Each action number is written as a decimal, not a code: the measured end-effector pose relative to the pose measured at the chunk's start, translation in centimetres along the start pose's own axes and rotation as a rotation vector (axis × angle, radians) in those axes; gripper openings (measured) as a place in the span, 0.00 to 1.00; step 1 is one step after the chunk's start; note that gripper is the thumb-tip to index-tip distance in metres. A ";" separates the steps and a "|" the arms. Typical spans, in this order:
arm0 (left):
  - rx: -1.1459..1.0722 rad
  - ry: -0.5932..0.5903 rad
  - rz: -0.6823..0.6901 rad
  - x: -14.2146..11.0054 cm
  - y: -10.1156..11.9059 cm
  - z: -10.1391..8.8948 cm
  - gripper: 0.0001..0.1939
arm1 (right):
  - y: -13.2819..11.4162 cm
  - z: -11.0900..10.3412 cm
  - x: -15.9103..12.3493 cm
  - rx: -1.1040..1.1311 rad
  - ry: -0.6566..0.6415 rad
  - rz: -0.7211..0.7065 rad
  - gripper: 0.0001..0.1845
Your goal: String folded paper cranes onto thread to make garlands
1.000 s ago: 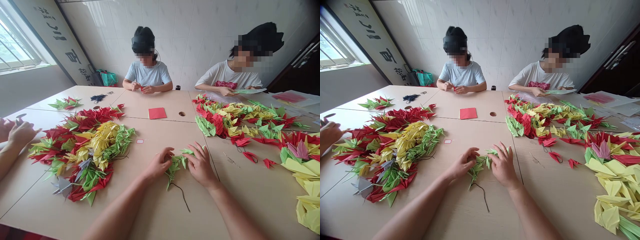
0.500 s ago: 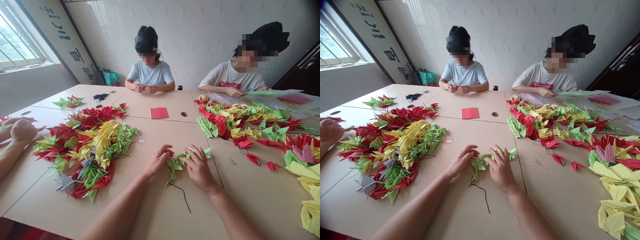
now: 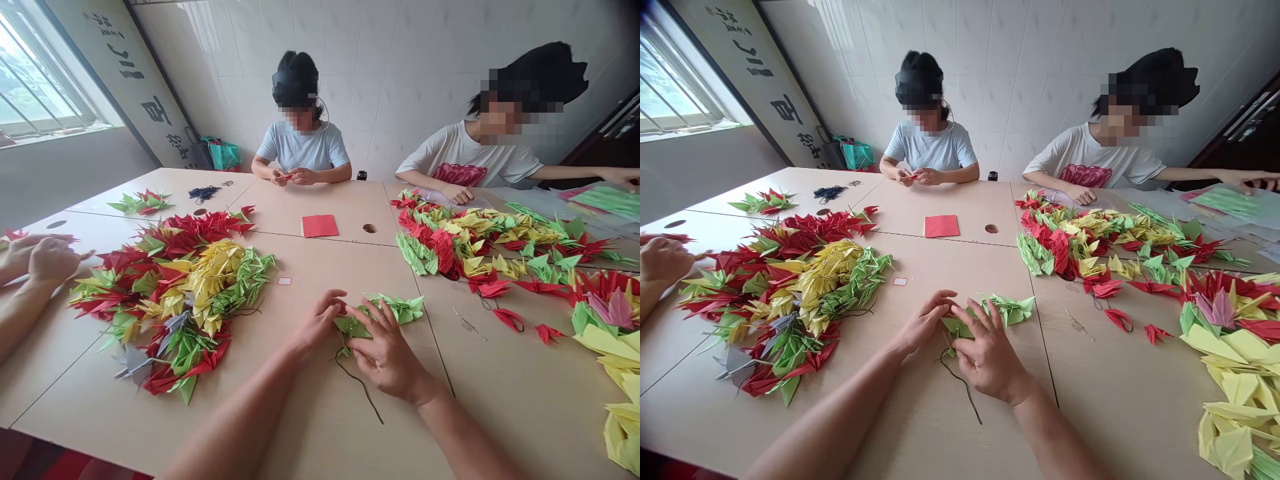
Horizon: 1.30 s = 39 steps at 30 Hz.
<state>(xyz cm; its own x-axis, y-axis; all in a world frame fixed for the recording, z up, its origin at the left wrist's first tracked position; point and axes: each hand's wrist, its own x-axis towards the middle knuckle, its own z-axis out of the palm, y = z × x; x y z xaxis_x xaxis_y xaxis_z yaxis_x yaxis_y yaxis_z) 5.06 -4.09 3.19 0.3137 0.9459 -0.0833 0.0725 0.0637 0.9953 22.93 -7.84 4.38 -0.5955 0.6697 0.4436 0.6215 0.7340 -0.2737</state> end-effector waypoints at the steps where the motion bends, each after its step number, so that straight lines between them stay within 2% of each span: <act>1: 0.021 0.006 0.003 -0.1 0.2 0.0 0.18 | -0.4 -0.1 0.1 0.006 -0.028 -0.011 0.09; 3: 0.053 0.012 0.004 -0.2 0.5 0.1 0.18 | -0.6 -0.2 0.2 0.010 -0.037 -0.011 0.08; 6: 0.082 0.000 0.000 -0.4 0.7 0.2 0.18 | 0.8 -0.4 0.0 -0.019 0.131 0.072 0.10; 10: 0.133 -0.025 0.015 -0.7 0.7 0.4 0.19 | 5.4 -0.5 -1.7 -0.062 0.483 0.406 0.16; 11: 0.137 -0.034 0.022 -0.8 0.7 0.5 0.19 | 6.6 -0.5 -2.2 -0.035 0.528 0.517 0.20; 12: 0.135 -0.045 0.031 -0.9 0.6 0.5 0.19 | 7.7 -0.4 -2.8 0.018 0.546 0.644 0.23; 14: 0.119 -0.066 0.052 -1.2 0.6 0.7 0.19 | 9.1 -0.2 -3.6 0.186 0.496 0.868 0.29; 16: 0.082 -0.092 0.053 -1.4 0.6 0.8 0.19 | 9.3 0.1 -4.0 0.280 0.420 0.945 0.33; 18: 0.046 -0.118 0.035 -1.6 0.6 0.8 0.19 | 8.5 0.5 -3.7 0.287 0.310 0.904 0.33; 21: 0.036 -0.106 0.023 -1.7 0.7 0.7 0.18 | 6.3 1.1 -2.8 0.334 0.172 0.739 0.29; 23: 0.051 -0.038 0.034 -1.7 0.9 0.6 0.17 | 5.0 1.5 -2.3 0.337 0.121 0.665 0.28; 26: 0.084 0.112 0.057 -1.4 0.9 0.6 0.16 | 4.2 1.8 -1.9 0.288 0.125 0.630 0.28; 31: 0.150 0.272 0.112 -0.6 -0.3 1.0 0.13 | 4.8 2.1 -1.4 0.268 0.153 0.729 0.26; 35: 0.018 0.288 0.062 0.4 -1.5 1.4 0.15 | 6.0 3.3 0.1 0.311 0.159 0.702 0.22; 39: -0.026 0.303 0.016 2.1 -1.6 1.2 0.15 | 7.2 4.7 2.3 0.436 0.156 0.658 0.20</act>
<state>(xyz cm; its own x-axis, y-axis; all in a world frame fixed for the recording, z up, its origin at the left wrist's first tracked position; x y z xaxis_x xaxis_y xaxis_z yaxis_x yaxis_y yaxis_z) 6.73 -2.57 1.36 0.0173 0.9984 -0.0529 0.0441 0.0521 0.9977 23.62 -0.54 -0.60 -0.0787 0.9804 0.1808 0.5468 0.1941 -0.8145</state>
